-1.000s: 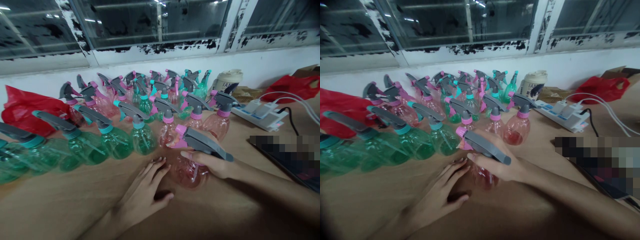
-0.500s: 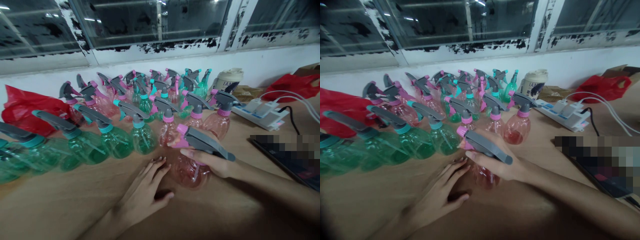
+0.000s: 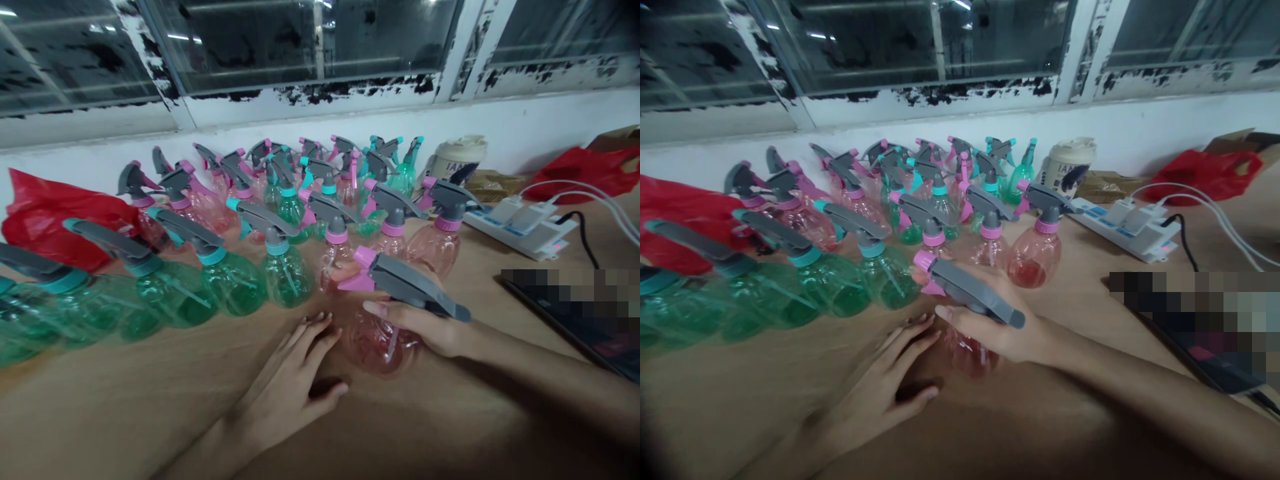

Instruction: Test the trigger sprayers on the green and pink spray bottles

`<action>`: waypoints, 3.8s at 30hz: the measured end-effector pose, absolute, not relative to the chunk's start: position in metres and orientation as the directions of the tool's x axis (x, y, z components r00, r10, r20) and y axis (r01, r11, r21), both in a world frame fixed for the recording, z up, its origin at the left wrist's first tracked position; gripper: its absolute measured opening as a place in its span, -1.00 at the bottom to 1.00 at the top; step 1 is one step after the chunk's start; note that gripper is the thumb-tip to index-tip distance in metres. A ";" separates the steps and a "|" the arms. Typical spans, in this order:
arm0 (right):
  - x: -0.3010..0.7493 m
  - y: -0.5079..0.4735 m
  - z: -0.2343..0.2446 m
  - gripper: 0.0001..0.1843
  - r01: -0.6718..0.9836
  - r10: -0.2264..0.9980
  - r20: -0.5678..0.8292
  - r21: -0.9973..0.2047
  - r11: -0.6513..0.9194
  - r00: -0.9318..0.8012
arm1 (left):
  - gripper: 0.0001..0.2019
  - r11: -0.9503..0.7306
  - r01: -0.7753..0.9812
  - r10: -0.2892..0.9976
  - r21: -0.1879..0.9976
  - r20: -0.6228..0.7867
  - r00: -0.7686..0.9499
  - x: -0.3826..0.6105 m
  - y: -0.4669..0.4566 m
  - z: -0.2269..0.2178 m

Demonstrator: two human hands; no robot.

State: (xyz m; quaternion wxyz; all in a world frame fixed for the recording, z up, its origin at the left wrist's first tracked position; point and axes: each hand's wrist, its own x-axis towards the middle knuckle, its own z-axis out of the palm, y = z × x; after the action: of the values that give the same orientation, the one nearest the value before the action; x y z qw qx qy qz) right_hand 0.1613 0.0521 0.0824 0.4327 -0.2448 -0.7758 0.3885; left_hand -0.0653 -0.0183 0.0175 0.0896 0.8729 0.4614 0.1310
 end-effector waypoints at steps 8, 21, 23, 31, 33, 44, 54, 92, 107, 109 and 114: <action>0.157 0.048 0.100 -0.89 0.080 0.722 0.467 -0.810 0.580 -0.510 | -0.40 -0.576 0.778 0.818 0.252 0.164 0.552 -0.067 -0.018 0.019; 0.158 0.048 0.099 -0.86 0.056 0.731 0.478 -0.818 0.573 -0.487 | -0.40 -0.582 0.771 0.813 0.259 0.173 0.556 -0.066 -0.018 0.019; 0.158 0.048 0.100 -0.87 0.053 0.722 0.481 -0.814 0.579 -0.498 | -0.40 -0.582 0.772 0.813 0.254 0.175 0.556 -0.066 -0.018 0.019; 0.161 0.052 0.089 -0.66 -0.016 0.687 0.501 -0.814 0.581 -0.526 | -0.42 -0.580 0.781 0.815 0.232 0.161 0.557 -0.064 -0.018 0.023; 0.161 0.052 0.086 -0.71 -0.007 0.692 0.521 -0.802 0.598 -0.500 | -0.42 -0.577 0.782 0.816 0.233 0.160 0.555 -0.064 -0.018 0.024; 0.159 0.048 0.092 -0.83 -0.040 0.715 0.496 -0.834 0.551 -0.494 | -0.36 -0.573 0.769 0.820 0.285 0.177 0.545 -0.063 -0.018 0.022; 0.160 0.047 0.099 -0.93 -0.010 0.689 0.521 -0.801 0.599 -0.504 | -0.35 -0.557 0.772 0.829 0.307 0.153 0.538 -0.066 -0.018 0.015; 0.161 0.046 0.100 -0.92 0.012 0.700 0.480 -0.820 0.572 -0.529 | -0.36 -0.558 0.773 0.829 0.301 0.162 0.536 -0.066 -0.018 0.017; 0.161 0.046 0.100 -0.91 0.029 0.690 0.500 -0.799 0.601 -0.524 | -0.39 -0.553 0.779 0.833 0.295 0.166 0.528 -0.067 -0.017 0.016; 0.160 0.046 0.099 -0.94 0.001 0.695 0.494 -0.815 0.580 -0.521 | -0.40 -0.556 0.777 0.831 0.296 0.171 0.530 -0.067 -0.017 0.017; 0.162 0.047 0.092 -0.70 0.079 0.725 0.449 -0.821 0.566 -0.522 | -0.40 -0.562 0.784 0.827 0.264 0.172 0.535 -0.066 -0.018 0.018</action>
State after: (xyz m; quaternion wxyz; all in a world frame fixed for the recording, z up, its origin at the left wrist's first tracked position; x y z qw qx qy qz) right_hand 0.1619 0.0469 0.0923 0.4158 -0.2575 -0.7810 0.3884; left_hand -0.0661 -0.0181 0.0183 0.0774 0.8727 0.4616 0.1393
